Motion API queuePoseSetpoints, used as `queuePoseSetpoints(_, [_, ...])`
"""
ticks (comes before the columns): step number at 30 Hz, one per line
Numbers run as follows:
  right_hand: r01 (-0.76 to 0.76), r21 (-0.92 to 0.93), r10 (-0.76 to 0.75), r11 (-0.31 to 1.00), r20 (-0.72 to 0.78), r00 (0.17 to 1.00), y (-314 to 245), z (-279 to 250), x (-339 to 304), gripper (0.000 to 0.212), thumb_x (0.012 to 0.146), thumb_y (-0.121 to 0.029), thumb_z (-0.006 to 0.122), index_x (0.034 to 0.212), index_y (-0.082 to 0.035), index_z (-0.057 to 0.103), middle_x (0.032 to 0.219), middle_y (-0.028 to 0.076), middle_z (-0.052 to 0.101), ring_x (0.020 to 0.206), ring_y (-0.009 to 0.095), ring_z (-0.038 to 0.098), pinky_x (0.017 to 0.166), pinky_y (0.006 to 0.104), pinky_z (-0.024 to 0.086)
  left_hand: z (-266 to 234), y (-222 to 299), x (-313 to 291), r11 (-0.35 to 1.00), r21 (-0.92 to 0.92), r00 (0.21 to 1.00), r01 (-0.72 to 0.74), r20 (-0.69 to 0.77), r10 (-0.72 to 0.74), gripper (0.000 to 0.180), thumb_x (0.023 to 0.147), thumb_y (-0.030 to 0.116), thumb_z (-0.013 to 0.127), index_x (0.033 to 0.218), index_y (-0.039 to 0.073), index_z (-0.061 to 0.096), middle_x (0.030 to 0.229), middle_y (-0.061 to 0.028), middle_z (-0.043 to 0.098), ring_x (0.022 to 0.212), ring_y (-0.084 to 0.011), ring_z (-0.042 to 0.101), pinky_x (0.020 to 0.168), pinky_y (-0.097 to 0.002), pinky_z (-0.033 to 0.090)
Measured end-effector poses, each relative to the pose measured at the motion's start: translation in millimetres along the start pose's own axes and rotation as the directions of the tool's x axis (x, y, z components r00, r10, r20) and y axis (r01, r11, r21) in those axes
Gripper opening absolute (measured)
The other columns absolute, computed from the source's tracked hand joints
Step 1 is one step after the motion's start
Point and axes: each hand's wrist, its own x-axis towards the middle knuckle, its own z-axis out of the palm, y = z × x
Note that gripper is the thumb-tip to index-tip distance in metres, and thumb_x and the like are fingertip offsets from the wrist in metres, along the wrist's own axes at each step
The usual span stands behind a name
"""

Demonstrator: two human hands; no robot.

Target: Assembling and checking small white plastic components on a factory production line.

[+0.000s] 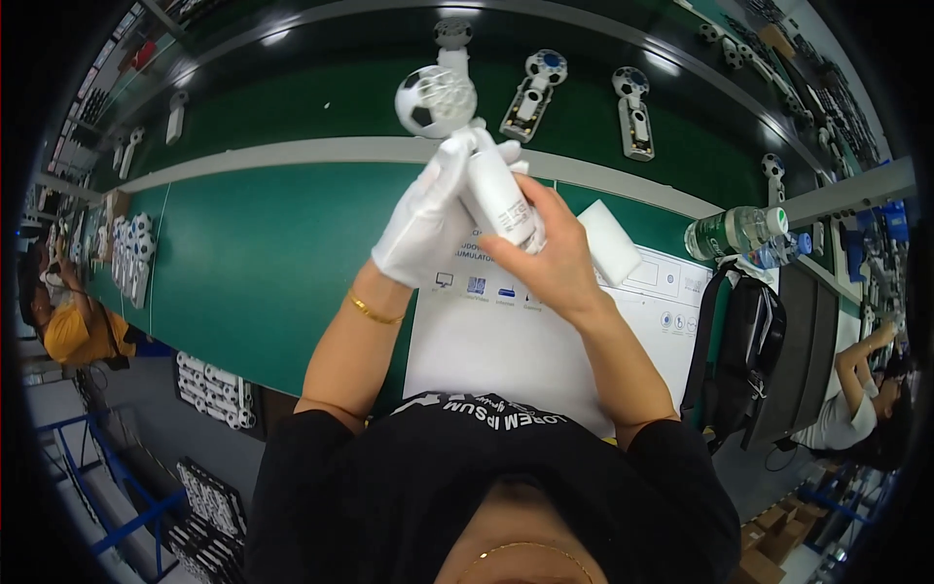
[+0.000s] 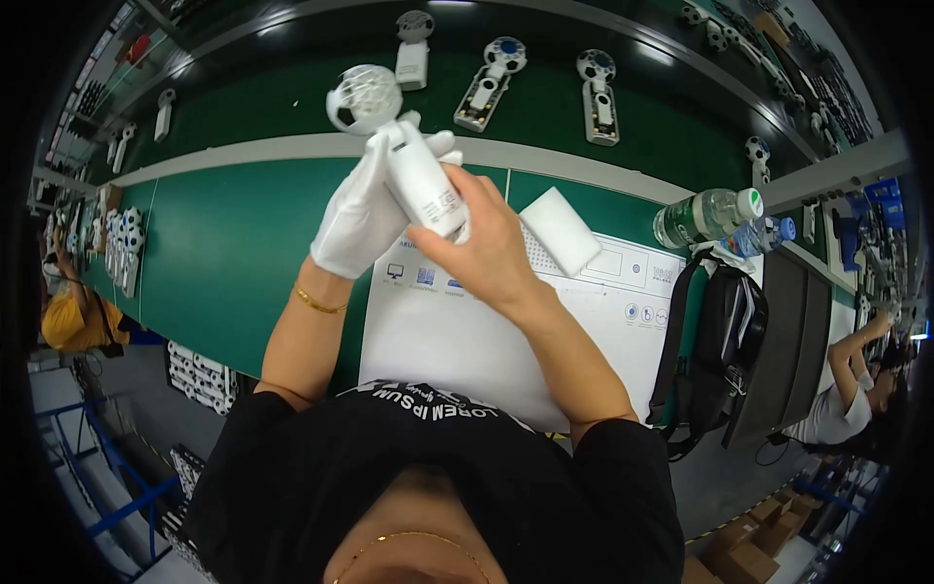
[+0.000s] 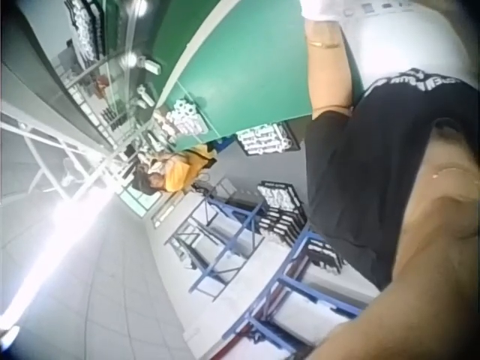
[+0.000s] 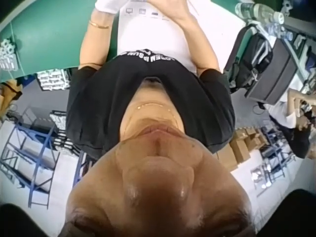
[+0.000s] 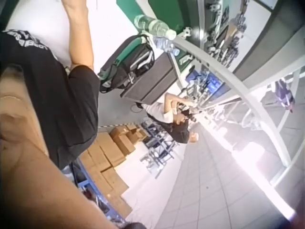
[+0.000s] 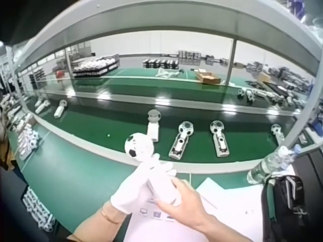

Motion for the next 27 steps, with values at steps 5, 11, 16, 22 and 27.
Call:
queuePoseSetpoints(5, [-0.056, 0.033, 0.055, 0.998, 0.032, 0.998, -19.7, 12.6, -11.5, 0.076, 0.068, -0.021, 0.084, 0.131, 0.001, 0.046, 0.108, 0.015, 0.055, 0.098, 0.027, 0.056, 0.085, 0.036, 0.047, -5.2, -6.9, 5.0, 0.947, -0.32, 0.999, -0.032, 0.01, 0.037, 0.061, 0.095, 0.056, 0.041, 0.133, 0.009, 0.043, 0.113, -0.012, 0.06, 0.101, -0.0249, 0.061, 0.094, -0.042, 0.05])
queuePoseSetpoints(11, [0.003, 0.005, -0.003, 1.0, 0.036, 0.999, -17.1, 13.3, -15.9, 0.077, 0.068, -0.022, 0.084, 0.132, 0.0, 0.046, 0.107, 0.014, 0.054, 0.099, 0.026, 0.055, 0.084, 0.035, 0.046, -10.2, -14.7, 10.7, 0.849, -0.523, 0.99, 0.069, 0.141, 0.007, 0.063, 0.093, 0.061, 0.039, 0.128, 0.009, 0.048, 0.101, -0.0096, 0.061, 0.093, -0.0232, 0.062, 0.091, -0.0422, 0.052])
queuePoseSetpoints(16, [0.019, -0.017, -0.019, 1.0, 0.016, 1.0, -16.6, 13.2, -17.1, 0.076, 0.069, -0.019, 0.083, 0.132, 0.0, 0.046, 0.106, 0.014, 0.054, 0.098, 0.026, 0.056, 0.084, 0.0347, 0.046, -6.7, -15.4, 12.8, 0.847, -0.526, 0.994, 0.076, 0.111, -0.021, 0.065, 0.092, 0.063, 0.04, 0.126, 0.009, 0.049, 0.097, -0.0085, 0.061, 0.088, -0.0221, 0.061, 0.09, -0.0412, 0.052])
queuePoseSetpoints(22, [0.0, -0.011, 0.0, 1.0, 0.011, 1.0, -14.1, 17.3, -17.7, 0.074, 0.069, -0.018, 0.083, 0.131, 0.0, 0.046, 0.106, 0.014, 0.054, 0.097, 0.026, 0.056, 0.083, 0.0349, 0.047, -4.6, -16.8, 14.8, 0.832, -0.547, 0.995, 0.088, 0.085, -0.049, 0.067, 0.091, 0.064, 0.04, 0.123, 0.006, 0.051, 0.091, -0.0075, 0.06, 0.081, -0.0207, 0.059, 0.086, -0.0399, 0.052])
queuePoseSetpoints(27, [0.001, -0.009, -0.001, 1.0, 0.008, 1.0, -10.6, 18.7, -17.1, 0.073, 0.07, -0.018, 0.082, 0.131, -0.001, 0.046, 0.105, 0.014, 0.055, 0.097, 0.026, 0.057, 0.083, 0.0346, 0.047, -7.2, -18.9, 17.4, 0.83, -0.55, 0.994, 0.097, 0.089, -0.058, 0.067, 0.091, 0.064, 0.04, 0.121, 0.006, 0.052, 0.089, -0.0074, 0.059, 0.081, -0.0206, 0.059, 0.087, -0.0401, 0.052])
